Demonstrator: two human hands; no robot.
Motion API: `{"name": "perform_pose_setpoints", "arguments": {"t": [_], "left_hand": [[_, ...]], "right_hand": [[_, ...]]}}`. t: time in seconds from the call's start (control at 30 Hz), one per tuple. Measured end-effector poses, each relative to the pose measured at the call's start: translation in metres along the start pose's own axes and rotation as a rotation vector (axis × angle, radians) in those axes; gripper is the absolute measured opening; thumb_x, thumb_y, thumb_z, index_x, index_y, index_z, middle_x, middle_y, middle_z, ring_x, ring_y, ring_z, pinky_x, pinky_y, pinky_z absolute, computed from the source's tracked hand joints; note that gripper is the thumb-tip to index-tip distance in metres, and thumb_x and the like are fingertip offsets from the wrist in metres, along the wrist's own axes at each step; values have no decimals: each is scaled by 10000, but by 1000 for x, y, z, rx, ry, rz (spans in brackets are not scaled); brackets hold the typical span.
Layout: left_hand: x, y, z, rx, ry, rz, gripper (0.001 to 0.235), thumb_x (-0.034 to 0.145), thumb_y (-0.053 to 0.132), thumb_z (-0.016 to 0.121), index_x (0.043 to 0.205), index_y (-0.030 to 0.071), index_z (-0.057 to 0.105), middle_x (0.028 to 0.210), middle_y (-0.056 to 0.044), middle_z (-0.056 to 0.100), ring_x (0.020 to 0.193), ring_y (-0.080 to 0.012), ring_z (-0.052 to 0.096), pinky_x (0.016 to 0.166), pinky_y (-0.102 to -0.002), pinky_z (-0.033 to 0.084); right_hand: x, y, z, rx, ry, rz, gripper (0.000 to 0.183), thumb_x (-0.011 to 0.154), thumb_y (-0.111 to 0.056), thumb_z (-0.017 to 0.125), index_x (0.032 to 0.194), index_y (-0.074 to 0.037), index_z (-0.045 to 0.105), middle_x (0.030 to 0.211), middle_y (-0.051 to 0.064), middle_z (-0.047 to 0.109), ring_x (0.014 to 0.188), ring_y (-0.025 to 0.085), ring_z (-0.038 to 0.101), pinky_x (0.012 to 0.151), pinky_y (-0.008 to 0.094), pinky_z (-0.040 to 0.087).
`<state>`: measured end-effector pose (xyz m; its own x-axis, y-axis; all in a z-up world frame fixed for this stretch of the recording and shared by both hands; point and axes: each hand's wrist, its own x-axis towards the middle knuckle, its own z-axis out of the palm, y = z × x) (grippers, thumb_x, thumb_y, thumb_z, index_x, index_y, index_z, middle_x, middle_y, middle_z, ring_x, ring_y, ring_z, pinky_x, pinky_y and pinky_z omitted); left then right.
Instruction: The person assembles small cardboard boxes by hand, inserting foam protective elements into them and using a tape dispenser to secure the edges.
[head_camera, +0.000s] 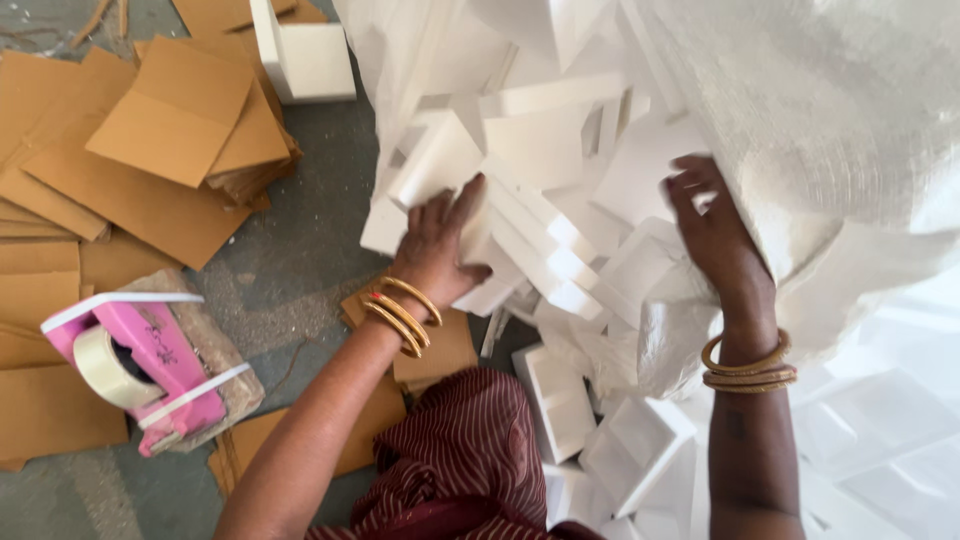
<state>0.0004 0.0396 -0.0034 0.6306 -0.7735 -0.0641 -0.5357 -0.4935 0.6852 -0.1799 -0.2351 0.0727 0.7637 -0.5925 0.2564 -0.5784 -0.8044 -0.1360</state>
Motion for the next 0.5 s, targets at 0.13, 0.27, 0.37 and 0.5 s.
{"name": "perform_pose_setpoints", "arguments": {"t": [0.13,0.27,0.37,0.5], "left_hand": [[-6,-6,0,90,51,-9,1085,684,279,904,1571,271,279,1576,-206,346,1419,-403,378,1067,-589,410],[0,-4,10,147,66,14,1043,712,312,881,1574,249,297,1579,-203,333,1417,-400,374,1098,-603,352],[3,-6,22,163,111,38,977,718,326,887,1520,233,337,1594,-211,320,1447,-409,350,1099,-601,344],[8,-11,23,138,73,-6,1017,728,354,881,1546,223,290,1604,-214,295,1457,-415,326,1107,-612,334]], "right_hand": [[8,55,13,-69,176,65,452,1039,-392,584,1283,-17,648,1243,190,678,1129,327,662,984,462,510],[77,115,0,-104,294,93,466,1026,-389,597,1304,-17,635,1270,195,663,1147,336,650,990,468,507],[124,142,-4,-162,301,128,479,1016,-386,606,1321,-17,625,1290,198,651,1161,343,641,995,473,505],[165,155,9,-193,272,175,499,1003,-382,618,1342,-17,612,1316,203,636,1180,353,629,1001,480,502]]}}
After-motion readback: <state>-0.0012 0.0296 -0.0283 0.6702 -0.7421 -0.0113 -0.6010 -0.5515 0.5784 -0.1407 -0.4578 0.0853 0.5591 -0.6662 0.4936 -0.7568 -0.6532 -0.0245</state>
